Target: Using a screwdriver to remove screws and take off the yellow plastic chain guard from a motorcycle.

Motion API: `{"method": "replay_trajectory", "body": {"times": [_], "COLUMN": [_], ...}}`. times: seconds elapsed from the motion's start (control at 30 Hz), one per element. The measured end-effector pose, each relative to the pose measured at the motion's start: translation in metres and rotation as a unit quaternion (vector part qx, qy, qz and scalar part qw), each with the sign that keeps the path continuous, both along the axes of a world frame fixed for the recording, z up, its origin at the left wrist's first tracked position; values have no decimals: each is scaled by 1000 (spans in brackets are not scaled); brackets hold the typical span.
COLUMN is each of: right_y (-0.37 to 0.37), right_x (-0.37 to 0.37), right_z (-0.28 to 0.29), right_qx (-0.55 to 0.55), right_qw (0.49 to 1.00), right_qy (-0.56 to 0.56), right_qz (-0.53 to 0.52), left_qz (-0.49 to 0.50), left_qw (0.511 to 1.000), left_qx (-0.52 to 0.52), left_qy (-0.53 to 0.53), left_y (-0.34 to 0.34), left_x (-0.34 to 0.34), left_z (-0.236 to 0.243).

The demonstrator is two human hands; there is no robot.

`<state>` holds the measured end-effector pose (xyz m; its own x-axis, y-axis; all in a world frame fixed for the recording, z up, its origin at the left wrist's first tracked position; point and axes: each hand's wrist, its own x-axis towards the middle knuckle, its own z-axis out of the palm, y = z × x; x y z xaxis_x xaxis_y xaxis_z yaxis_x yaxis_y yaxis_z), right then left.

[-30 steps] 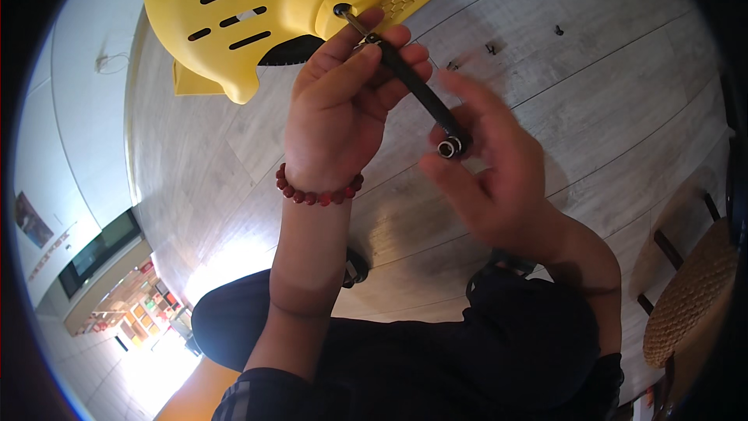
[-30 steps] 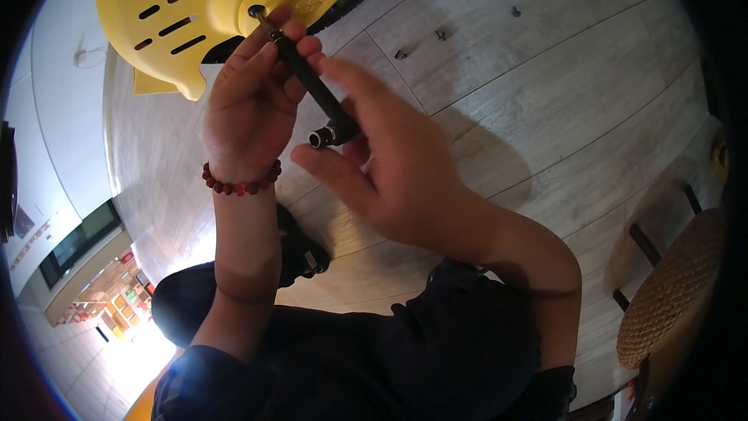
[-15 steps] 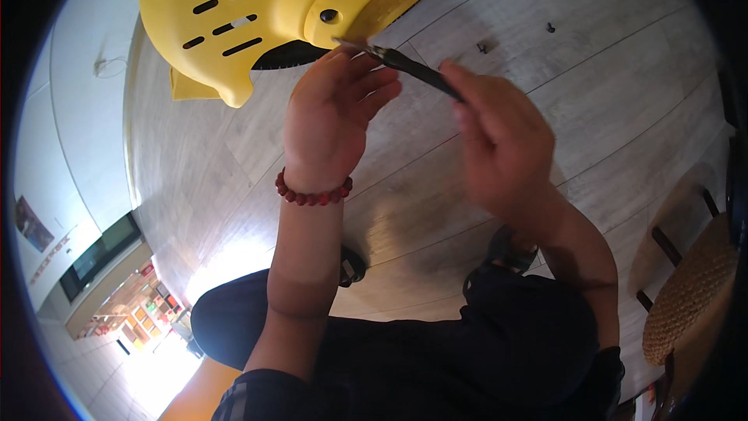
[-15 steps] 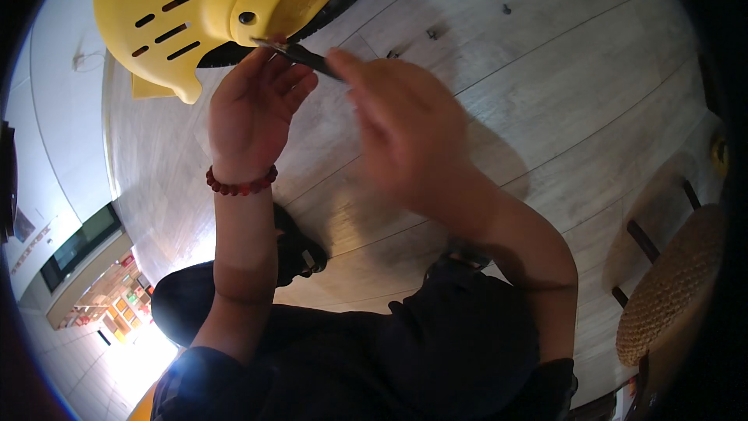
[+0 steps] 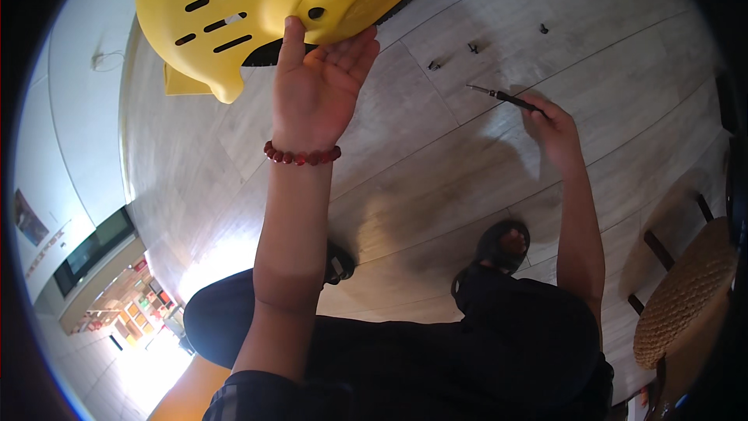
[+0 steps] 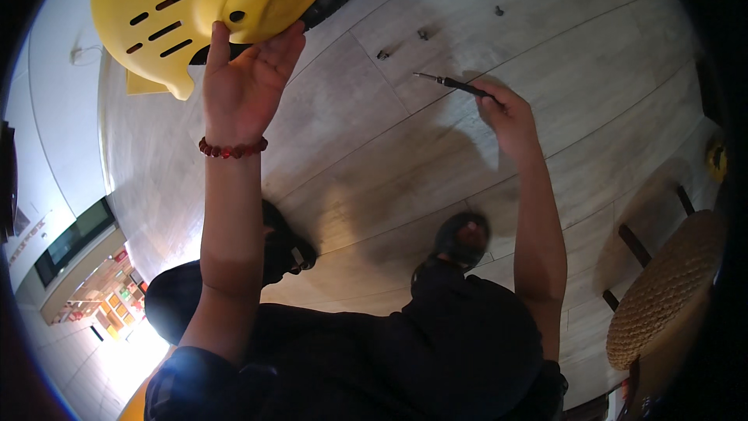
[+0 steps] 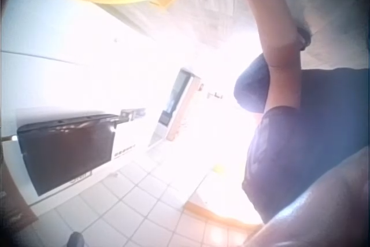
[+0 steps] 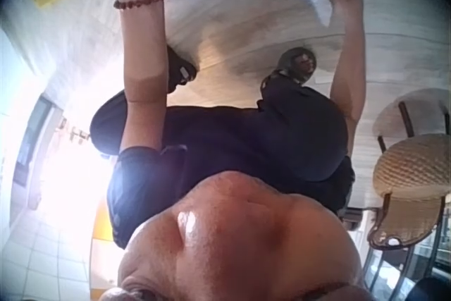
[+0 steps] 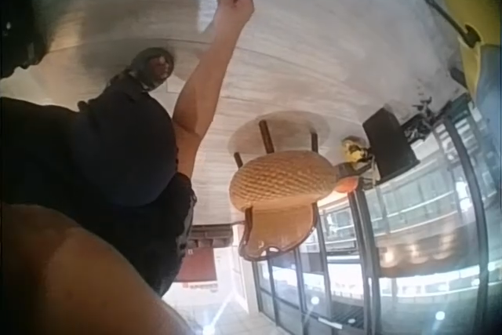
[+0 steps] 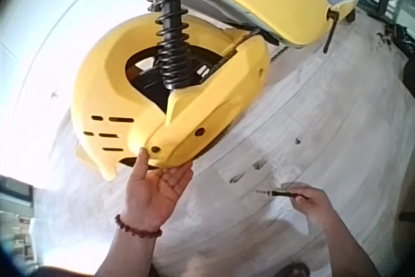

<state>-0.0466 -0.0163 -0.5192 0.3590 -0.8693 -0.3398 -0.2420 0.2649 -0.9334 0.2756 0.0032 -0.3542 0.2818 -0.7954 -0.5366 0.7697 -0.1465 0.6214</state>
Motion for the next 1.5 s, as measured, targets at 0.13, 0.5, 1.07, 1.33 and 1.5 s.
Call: {"method": "replay_trajectory", "body": {"times": [0.13, 0.5, 1.07, 1.33, 1.5], "right_y": [4, 0, -11, -12, -14], "right_x": [-4, -2, 4, 9, 13], "right_z": [-9, -18, -8, -6, -1], "right_qx": [59, 28, -163, -239, -240], "right_qw": [997, 999, 969, 929, 923], "right_qy": [-42, -21, 162, 256, 277], "right_qz": [-2, 2, 94, 115, 116], "left_qz": [18, 44, -15, -50, -64], "left_qw": [1000, 999, 998, 995, 997], "left_qx": [-24, -25, -57, -74, -30], "left_qy": [5, 19, -10, -39, -40], "left_y": [-3, 2, -3, -3, 3], "left_x": [2, -1, 10, 15, 17], "left_z": [-3, -4, -15, -14, -5]}}
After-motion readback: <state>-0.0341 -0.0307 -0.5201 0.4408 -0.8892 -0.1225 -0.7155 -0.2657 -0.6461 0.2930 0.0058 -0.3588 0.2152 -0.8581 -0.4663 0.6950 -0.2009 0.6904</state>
